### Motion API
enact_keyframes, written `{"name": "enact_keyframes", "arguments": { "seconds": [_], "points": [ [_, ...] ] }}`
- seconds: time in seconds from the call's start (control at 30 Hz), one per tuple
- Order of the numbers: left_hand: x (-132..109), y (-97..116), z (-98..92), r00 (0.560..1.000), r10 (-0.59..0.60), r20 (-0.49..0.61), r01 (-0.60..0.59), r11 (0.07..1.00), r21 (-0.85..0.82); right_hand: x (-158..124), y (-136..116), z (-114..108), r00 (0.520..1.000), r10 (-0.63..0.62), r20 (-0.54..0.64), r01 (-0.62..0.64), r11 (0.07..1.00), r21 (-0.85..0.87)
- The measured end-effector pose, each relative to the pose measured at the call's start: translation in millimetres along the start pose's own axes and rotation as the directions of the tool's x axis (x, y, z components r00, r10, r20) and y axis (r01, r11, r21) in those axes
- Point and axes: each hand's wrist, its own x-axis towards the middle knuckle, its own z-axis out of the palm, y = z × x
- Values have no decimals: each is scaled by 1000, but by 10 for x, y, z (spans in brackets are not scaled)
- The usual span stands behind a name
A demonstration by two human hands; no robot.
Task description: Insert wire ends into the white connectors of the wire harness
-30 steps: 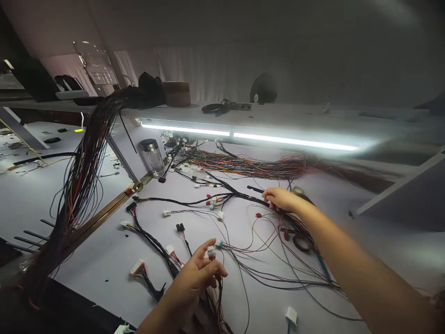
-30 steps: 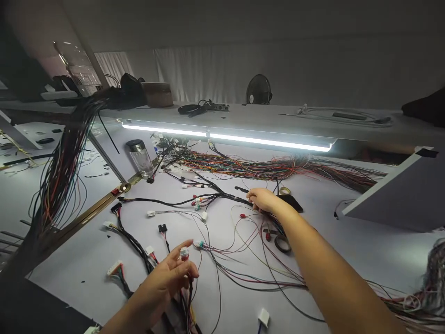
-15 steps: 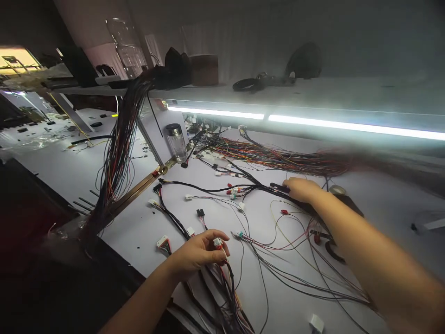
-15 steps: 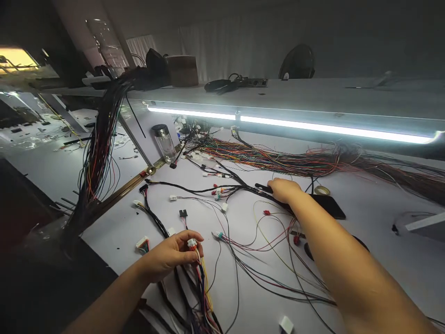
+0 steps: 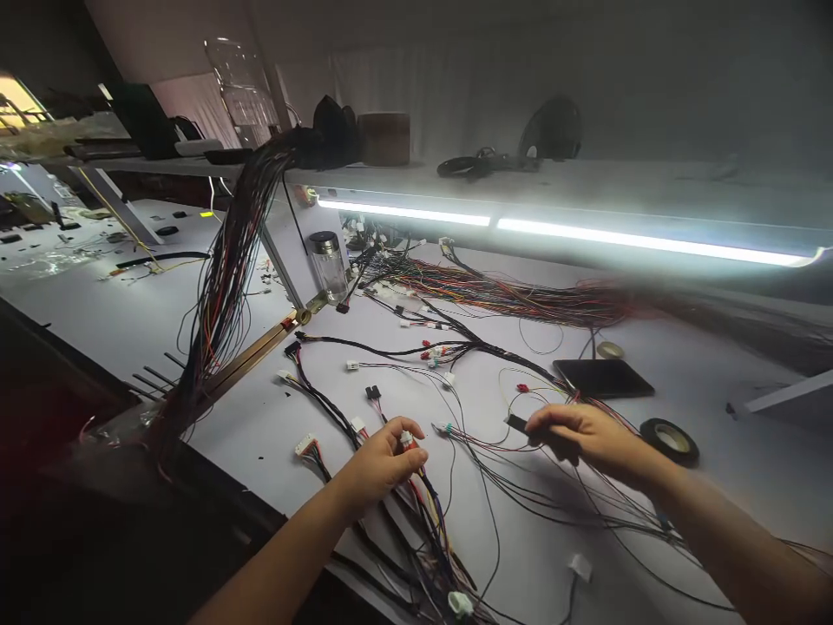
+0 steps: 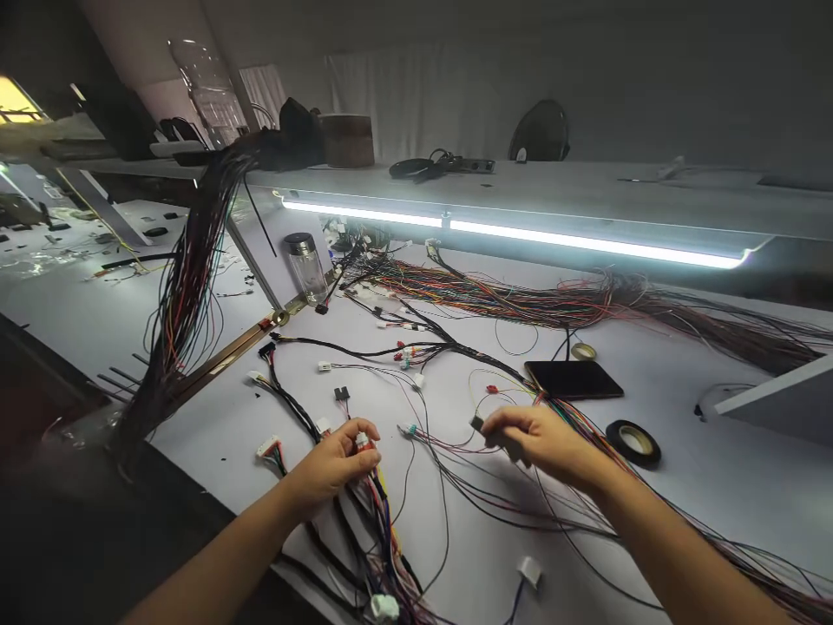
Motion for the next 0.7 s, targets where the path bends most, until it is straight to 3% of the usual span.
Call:
{"name": "enact_keyframes", "arguments": {
  "seconds": [0.1, 0.2, 0.27, 0.37, 0.5, 0.7],
  "points": [
    [-96, -19, -19, 999, 38, -39, -35, 997, 68, -311, 90, 402, 994, 76, 78, -87, 987, 136],
    [-180, -42, -22, 993, 42, -107, -35, 997, 72, -505, 99, 773, 993, 92, -71, -86, 992, 90],
    [-215, -57, -9, 989, 45, -140, -37, 998, 59, -593, 45, 1011, 986, 24, -165, -24, 1000, 3],
    [-231, -94, 14, 984, 68, -163, -59, 997, 58, -669, -99, 1318, 958, -200, -208, 166, 972, -168],
    [-208, -206, 7, 979, 86, -184, -86, 996, 7, -666, -289, 1538, 907, -404, -117, 354, 883, -306],
    [-186, -371, -35, 971, 107, -214, -127, 989, -80, -591, -332, 1638, 886, -463, -2, 391, 752, -531]
  ]
}}
